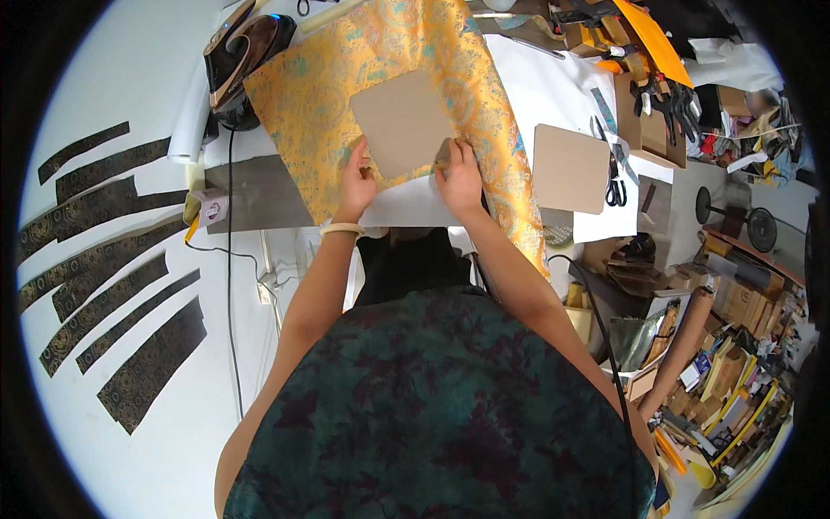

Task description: The person positions a cardboard template on a patterned fabric, cuts the fabric around the template using scissors, and then irons the cut piece. The person handles the fabric, template, scissors, and iron throughout the process.

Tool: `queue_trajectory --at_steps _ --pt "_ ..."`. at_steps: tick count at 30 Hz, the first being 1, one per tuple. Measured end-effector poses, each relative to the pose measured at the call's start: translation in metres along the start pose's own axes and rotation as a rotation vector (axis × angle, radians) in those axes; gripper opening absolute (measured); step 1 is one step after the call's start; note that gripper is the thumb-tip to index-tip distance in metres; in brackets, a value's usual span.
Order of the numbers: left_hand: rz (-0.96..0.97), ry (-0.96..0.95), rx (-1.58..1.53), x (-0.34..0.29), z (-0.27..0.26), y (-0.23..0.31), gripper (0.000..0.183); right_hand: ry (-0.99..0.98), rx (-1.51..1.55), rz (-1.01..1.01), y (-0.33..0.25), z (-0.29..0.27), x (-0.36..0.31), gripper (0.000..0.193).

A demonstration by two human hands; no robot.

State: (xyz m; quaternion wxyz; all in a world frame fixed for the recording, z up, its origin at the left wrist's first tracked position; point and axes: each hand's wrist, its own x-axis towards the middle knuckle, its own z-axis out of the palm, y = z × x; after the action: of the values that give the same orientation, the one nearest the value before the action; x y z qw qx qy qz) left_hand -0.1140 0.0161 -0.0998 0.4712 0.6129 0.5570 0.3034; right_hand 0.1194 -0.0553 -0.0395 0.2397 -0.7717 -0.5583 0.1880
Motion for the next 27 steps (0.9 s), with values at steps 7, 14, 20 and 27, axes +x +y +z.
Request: queue_trajectory --at_steps 7,14,20,27 --pt "0.069 -0.126 0.222 0.003 -0.024 0.043 0.067 -0.033 0.163 -0.026 0.016 -0.004 -0.007 0.066" --pt "0.143 -0.096 0.335 0.004 -0.022 0.039 0.068 -0.181 0.614 0.292 0.018 -0.010 -0.006 0.076" --pt "0.078 -0.185 0.157 0.019 -0.028 0.026 0.078 -0.287 0.747 0.390 0.024 -0.009 0.001 0.077" --pt "0.020 -0.242 0.134 0.013 -0.037 0.045 0.081 -0.208 0.753 0.344 0.023 -0.004 -0.008 0.072"
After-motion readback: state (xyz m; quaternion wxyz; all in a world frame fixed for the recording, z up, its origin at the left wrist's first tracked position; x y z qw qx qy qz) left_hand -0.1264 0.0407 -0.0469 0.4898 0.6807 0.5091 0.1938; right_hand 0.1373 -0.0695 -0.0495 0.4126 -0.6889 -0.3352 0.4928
